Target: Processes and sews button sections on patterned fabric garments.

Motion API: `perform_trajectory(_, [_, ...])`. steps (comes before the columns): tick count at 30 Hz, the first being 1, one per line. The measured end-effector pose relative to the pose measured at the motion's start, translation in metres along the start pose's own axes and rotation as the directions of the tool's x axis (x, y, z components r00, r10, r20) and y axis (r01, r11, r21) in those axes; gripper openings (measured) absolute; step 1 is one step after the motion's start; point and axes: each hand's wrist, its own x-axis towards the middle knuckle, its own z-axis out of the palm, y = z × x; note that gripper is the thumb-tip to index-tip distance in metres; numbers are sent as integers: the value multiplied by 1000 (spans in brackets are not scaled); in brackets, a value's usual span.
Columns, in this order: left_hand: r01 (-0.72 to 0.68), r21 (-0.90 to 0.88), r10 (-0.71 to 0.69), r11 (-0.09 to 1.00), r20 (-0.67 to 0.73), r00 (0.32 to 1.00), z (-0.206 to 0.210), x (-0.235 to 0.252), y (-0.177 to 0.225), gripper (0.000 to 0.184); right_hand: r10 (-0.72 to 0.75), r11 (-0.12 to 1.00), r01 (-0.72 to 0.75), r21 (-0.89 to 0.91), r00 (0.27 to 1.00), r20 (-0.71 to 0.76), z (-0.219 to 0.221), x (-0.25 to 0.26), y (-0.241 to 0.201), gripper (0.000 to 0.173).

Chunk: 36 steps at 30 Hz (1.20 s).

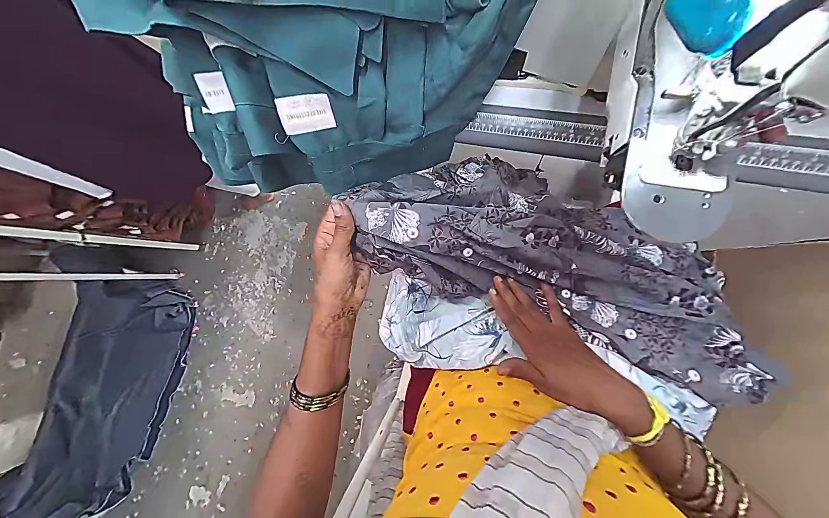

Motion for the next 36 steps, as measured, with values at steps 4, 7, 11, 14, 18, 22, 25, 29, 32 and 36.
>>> perform_trajectory(4, [25, -94, -24, 995, 11, 1000, 4, 0, -4, 28, 3, 999, -1, 34, 999, -43, 2, -1, 2, 97])
perform_trajectory(7, [43, -124, -44, 991, -9, 999, 5, 2, -6, 28, 11, 994, -6, 105, 998, -56, -3, 1, 1, 94])
perform_trajectory(11, [72, -162, -77, 984, -26, 997, 4, 6, -7, 29, 34, 986, -4, 166, 983, -178, -10, 4, 3, 83])
perform_trajectory(14, [110, -229, -118, 967, -22, 993, 1, 10, -7, 33, 153, 986, -117, 117, 914, -377, -17, 7, 3, 58])
perform_trajectory(18, [133, -261, -151, 956, -49, 987, 1, 12, -1, 33, 271, 948, -319, -7, 815, -512, -25, 13, 12, 38])
perform_trajectory(22, [134, -280, -165, 951, -90, 982, 4, 12, 2, 31, 249, 950, -311, -27, 808, -533, -29, 13, 16, 34])
perform_trajectory(25, [136, -272, -167, 953, -96, 981, 4, 13, 2, 32, 252, 951, -308, -20, 813, -526, -29, 12, 15, 33])
perform_trajectory(29, [134, -272, -164, 953, -91, 982, 4, 13, 2, 33, 251, 951, -308, -17, 803, -541, -25, 11, 15, 33])
perform_trajectory(32, [135, -269, -160, 954, -74, 984, 4, 12, 2, 32, 205, 961, -273, -32, 789, -579, -22, 9, 16, 31])
perform_trajectory(36, [123, -294, -142, 948, -41, 989, 1, 11, 3, 29, 154, 973, -227, -49, 790, -594, -18, 8, 15, 29])
